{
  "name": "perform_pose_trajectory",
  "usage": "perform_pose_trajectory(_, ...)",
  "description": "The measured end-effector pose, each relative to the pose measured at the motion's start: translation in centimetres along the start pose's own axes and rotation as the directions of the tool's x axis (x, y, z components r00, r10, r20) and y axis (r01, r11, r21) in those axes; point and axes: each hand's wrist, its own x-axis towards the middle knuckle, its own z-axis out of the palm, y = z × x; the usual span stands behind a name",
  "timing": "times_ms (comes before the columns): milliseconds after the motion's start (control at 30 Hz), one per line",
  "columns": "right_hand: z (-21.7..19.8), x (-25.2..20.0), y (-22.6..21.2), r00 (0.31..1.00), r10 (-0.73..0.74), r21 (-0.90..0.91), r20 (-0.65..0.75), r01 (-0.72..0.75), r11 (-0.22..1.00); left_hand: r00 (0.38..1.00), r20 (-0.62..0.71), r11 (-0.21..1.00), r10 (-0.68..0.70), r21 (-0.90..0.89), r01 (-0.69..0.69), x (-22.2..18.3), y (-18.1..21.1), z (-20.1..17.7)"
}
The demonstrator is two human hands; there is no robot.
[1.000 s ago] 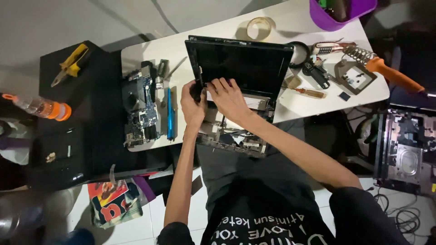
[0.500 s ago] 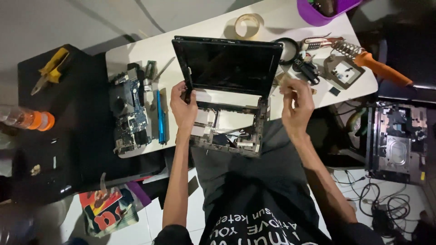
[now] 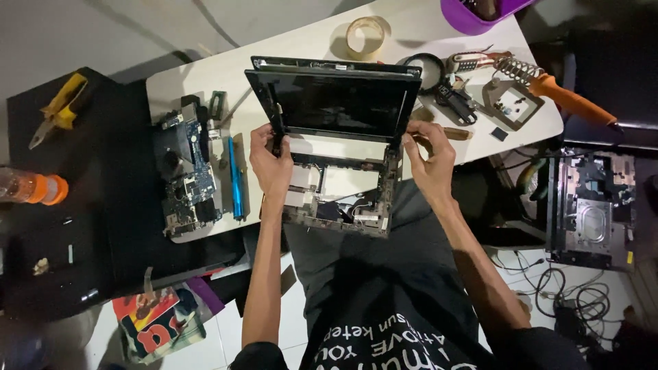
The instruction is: Disassembling a laptop screen assembly by removing screws and prying the bezel from the frame.
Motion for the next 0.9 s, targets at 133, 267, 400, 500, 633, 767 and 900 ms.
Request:
perform_pose_trajectory(133, -0.4, 0.1, 0.7, 0.999, 0.048, -0.008, 0.017, -0.048, 0.999, 1.0, -0.002, 1.0, -0.001, -0.01, 0.001, -0.1, 0.3, 0.0)
perform_pose_trajectory(267, -0.5, 0.2, 1.0, 0.996, 0.075, -0.005, 0.039, -0.075, 0.997, 1.0, -0.009, 0.999, -0.016, 0.033, 0.016, -0.2, 1.0, 0.0)
perform_pose_trajectory(400, -0.3, 0.8, -0.7, 0.993, 0.09, 0.012, 0.072, -0.091, 0.996, 1.0, -0.015, 0.999, -0.019, 0.033, 0.02, 0.0, 1.0, 0.2)
perform_pose_trajectory(500, -0.5, 0.3, 0.8, 0.988, 0.107, 0.01, 0.107, -0.109, 0.994, 1.0, -0.005, 1.0, -0.009, 0.016, 0.009, 0.0, 1.1, 0.1)
perform_pose_trajectory(633, -1.4, 1.2, 0.6, 0.988, 0.062, -0.092, 0.144, -0.049, 0.995, 1.0, -0.007, 1.0, 0.0, 0.009, 0.0, 0.0, 0.6, 0.3)
perform_pose_trajectory(767, -1.9, 1.4, 1.5, 0.976, 0.009, -0.09, 0.217, 0.011, 0.996, 1.0, -0.017, 0.998, 0.019, 0.064, -0.018, -0.1, 0.7, 0.4)
perform_pose_trajectory(900, -2.2, 1.2, 2.6, 0.971, -0.018, -0.072, 0.239, 0.036, 0.997, 1.0, -0.022, 0.997, 0.001, 0.08, 0.001, -0.3, 0.8, 0.5)
